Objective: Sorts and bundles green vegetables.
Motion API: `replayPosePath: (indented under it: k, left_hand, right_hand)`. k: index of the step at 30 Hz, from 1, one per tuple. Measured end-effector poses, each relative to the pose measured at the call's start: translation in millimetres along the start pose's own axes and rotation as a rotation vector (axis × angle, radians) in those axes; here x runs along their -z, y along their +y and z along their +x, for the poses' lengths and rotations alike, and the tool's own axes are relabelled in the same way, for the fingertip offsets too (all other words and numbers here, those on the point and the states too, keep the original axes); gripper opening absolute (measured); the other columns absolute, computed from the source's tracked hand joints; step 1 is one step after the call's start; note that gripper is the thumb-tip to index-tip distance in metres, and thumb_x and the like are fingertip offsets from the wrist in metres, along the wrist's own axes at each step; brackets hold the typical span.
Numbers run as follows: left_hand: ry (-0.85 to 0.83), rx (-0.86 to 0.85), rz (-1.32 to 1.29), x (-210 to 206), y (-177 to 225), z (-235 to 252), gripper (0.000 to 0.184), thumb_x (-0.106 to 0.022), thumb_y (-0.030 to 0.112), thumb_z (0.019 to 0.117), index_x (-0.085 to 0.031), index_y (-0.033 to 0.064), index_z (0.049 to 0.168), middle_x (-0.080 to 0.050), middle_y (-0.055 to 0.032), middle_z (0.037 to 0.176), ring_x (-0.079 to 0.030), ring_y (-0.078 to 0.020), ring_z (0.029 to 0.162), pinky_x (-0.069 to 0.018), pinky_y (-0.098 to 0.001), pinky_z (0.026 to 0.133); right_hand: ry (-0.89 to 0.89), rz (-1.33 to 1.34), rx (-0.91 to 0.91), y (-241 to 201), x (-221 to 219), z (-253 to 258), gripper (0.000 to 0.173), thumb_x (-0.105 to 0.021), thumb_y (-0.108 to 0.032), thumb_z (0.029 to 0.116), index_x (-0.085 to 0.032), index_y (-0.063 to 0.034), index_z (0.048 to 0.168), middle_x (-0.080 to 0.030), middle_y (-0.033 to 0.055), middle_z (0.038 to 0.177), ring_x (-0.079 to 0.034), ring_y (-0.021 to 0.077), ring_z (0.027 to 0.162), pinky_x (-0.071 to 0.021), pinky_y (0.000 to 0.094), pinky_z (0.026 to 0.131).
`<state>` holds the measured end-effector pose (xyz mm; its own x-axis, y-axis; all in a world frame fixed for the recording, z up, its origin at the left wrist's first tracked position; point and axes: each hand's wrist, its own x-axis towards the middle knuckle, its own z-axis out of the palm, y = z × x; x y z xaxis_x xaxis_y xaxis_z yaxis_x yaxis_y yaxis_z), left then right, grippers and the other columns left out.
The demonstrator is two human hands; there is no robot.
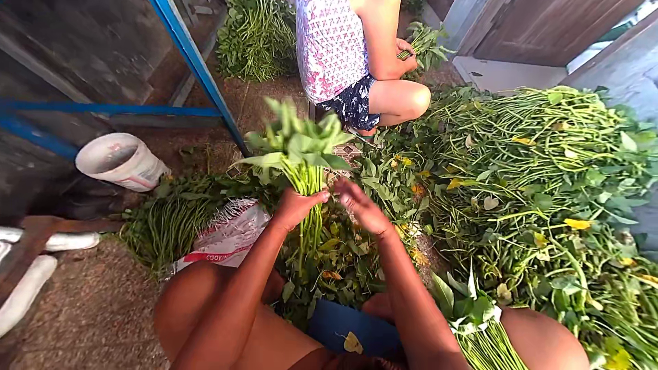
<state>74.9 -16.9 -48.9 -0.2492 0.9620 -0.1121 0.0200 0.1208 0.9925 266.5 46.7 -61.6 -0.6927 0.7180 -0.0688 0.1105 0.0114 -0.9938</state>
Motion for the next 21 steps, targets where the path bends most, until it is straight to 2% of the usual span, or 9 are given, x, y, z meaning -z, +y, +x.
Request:
replayPosePath:
  k: [2,4,7,9,10,12,13,17,21]
  left_hand:
    - [-0.151,0.053,0.095,-8.2,-2.6,-6.1,0.031,-0.081,0.006,0.0857,-0.069,-0.0011,0.113,-0.074,-0.007,0.098,-0.072,-0.0129,0.089,-0.0607,-0.0326,0.087]
    - [-0.314,0.116,0.035,-17.9,-4.1,-10.8,0.034,-0.079,0.005,0.0851,-0.067,-0.0007,0.116,-0.072,-0.0046,0.099,-0.07,-0.0105,0.091,-0.0586,-0.0293,0.088]
    - [-0.441,0.208,-0.162,-25.5,-5.3,-13.2,0.028,-0.073,-0.001,0.0884,-0.065,-0.0008,0.115,-0.072,-0.0045,0.093,-0.072,-0.0142,0.084,-0.0615,-0.0301,0.083]
    - [-0.434,0.238,-0.221,-27.1,-5.4,-12.6,0.016,-0.07,0.0,0.0908,-0.064,0.0024,0.105,-0.072,-0.0029,0.085,-0.072,-0.0139,0.079,-0.0615,-0.0299,0.08]
    - [-0.401,0.244,-0.239,-26.6,-5.1,-11.5,0.013,-0.069,0.0,0.092,-0.064,0.0027,0.103,-0.072,-0.0033,0.084,-0.071,-0.0139,0.079,-0.061,-0.0298,0.08]
    - [-0.279,0.241,-0.285,-23.5,-4.4,-7.6,0.009,-0.066,-0.001,0.0936,-0.063,0.0022,0.102,-0.071,-0.0051,0.083,-0.071,-0.0152,0.078,-0.0608,-0.0302,0.08]
    - [-0.203,0.24,-0.313,-20.8,-3.9,-5.1,0.009,-0.066,-0.001,0.0944,-0.063,0.0019,0.103,-0.071,-0.006,0.083,-0.071,-0.0161,0.078,-0.0612,-0.0308,0.079]
    - [0.066,0.234,-0.355,-9.1,0.7,8.4,0.011,-0.064,-0.002,0.0961,-0.063,0.0012,0.106,-0.071,-0.0087,0.086,-0.072,-0.0188,0.079,-0.062,-0.0336,0.078]
    - [0.19,0.253,-0.363,-3.3,4.8,13.1,0.009,-0.064,-0.002,0.0968,-0.063,0.0001,0.105,-0.072,-0.0096,0.085,-0.072,-0.0192,0.077,-0.0625,-0.0324,0.075]
  right_hand:
    - [-0.018,-0.05,0.058,-26.7,14.2,-0.8,0.049,-0.046,-0.019,0.1032,-0.046,-0.0023,0.149,-0.059,0.0093,0.141,-0.06,0.01,0.121,-0.0506,0.0323,0.103]
    - [-0.107,-0.175,0.111,-45.6,23.6,5.9,0.033,-0.047,-0.015,0.0989,-0.061,-0.0016,0.126,-0.067,0.0041,0.109,-0.062,0.004,0.093,-0.0543,0.0282,0.083]
    - [-0.215,-0.121,0.018,-43.2,48.8,25.1,0.036,-0.042,-0.013,0.1021,-0.062,0.0042,0.127,-0.07,0.0094,0.116,-0.067,0.0128,0.102,-0.0553,0.0366,0.095]
    - [-0.062,0.067,-0.053,-11.2,71.5,39.8,0.035,-0.036,-0.014,0.1,-0.064,0.0002,0.116,-0.076,0.0054,0.104,-0.073,0.0152,0.095,-0.0602,0.0373,0.087]
    - [0.055,0.096,-0.111,9.5,83.9,45.5,0.036,-0.032,-0.014,0.1034,-0.061,0.0002,0.118,-0.076,0.0064,0.102,-0.074,0.0164,0.09,-0.0612,0.0377,0.083]
    - [0.253,-0.014,-0.334,60.8,109.3,51.4,0.039,-0.035,-0.02,0.1118,-0.053,0.0029,0.137,-0.07,0.0168,0.116,-0.071,0.0222,0.097,-0.0587,0.0401,0.088]
    - [0.329,-0.096,-0.454,93.8,119.7,50.9,0.042,-0.038,-0.024,0.1123,-0.052,0.0035,0.14,-0.068,0.021,0.122,-0.071,0.0259,0.101,-0.0581,0.0422,0.091]
    - [0.44,-0.323,-0.77,210.7,134.3,20.0,0.046,-0.038,-0.027,0.112,-0.055,0.0059,0.139,-0.063,0.0271,0.133,-0.064,0.0362,0.122,-0.0504,0.0501,0.106]
    - [0.468,-0.505,-0.906,244.5,110.6,-9.3,0.041,-0.042,-0.015,0.1097,-0.052,0.0053,0.143,-0.055,0.0309,0.142,-0.052,0.0444,0.136,-0.0399,0.057,0.114]
